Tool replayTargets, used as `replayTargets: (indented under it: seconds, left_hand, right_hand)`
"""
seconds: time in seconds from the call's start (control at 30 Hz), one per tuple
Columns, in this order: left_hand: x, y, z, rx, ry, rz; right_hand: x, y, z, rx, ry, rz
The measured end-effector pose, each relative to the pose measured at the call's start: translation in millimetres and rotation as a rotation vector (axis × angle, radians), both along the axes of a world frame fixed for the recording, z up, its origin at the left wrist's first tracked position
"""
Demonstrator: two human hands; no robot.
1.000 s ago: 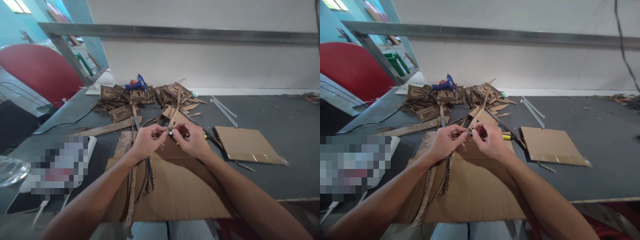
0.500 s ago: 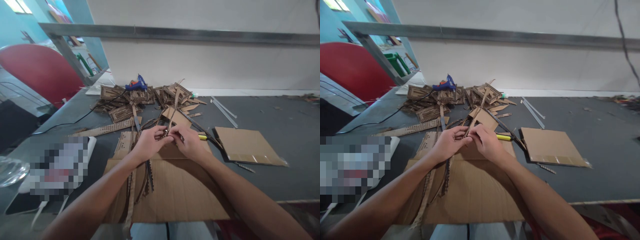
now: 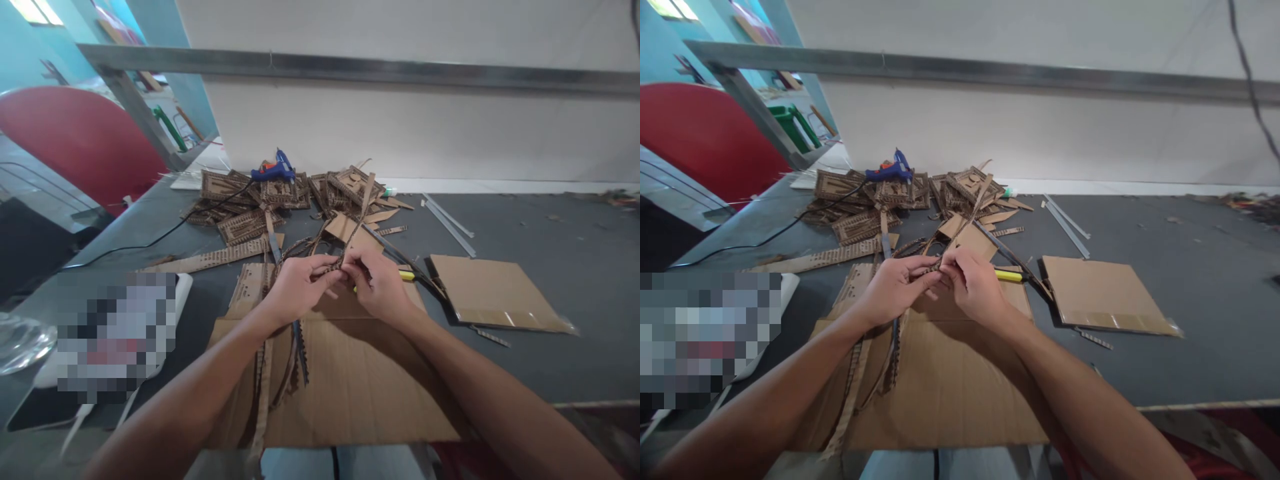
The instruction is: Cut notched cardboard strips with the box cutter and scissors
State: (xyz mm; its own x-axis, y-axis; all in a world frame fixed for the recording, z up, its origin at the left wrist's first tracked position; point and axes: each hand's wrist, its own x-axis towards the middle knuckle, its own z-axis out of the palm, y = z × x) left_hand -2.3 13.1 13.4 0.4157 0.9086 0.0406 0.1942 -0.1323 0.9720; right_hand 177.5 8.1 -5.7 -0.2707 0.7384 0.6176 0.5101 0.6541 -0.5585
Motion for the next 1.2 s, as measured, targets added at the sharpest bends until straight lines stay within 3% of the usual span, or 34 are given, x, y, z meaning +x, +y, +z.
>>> replayTargets:
  seconds: [0.37,0.67,1.0,1.2]
  left_hand:
    - [-1,-1,5.4,-0.157,0.010,0.021]
    - [-3,-2,11.4,-0.127,-0.001,-0.030]
    - [-5,-3,7.7,-0.173,0.014,-0.054]
    - [-8,1,-0.4,-0.077,0.041,-0.021]
  right_hand:
    - [8,2,2.5,-0.133,0.077,0.073]
    - [13,4,2.1,-0.189,0.076,0.132]
    - [23,11,-2.0,-0.294,0.192,0.237]
    - [20,10,-6.9,-0.309,0.170,0.163]
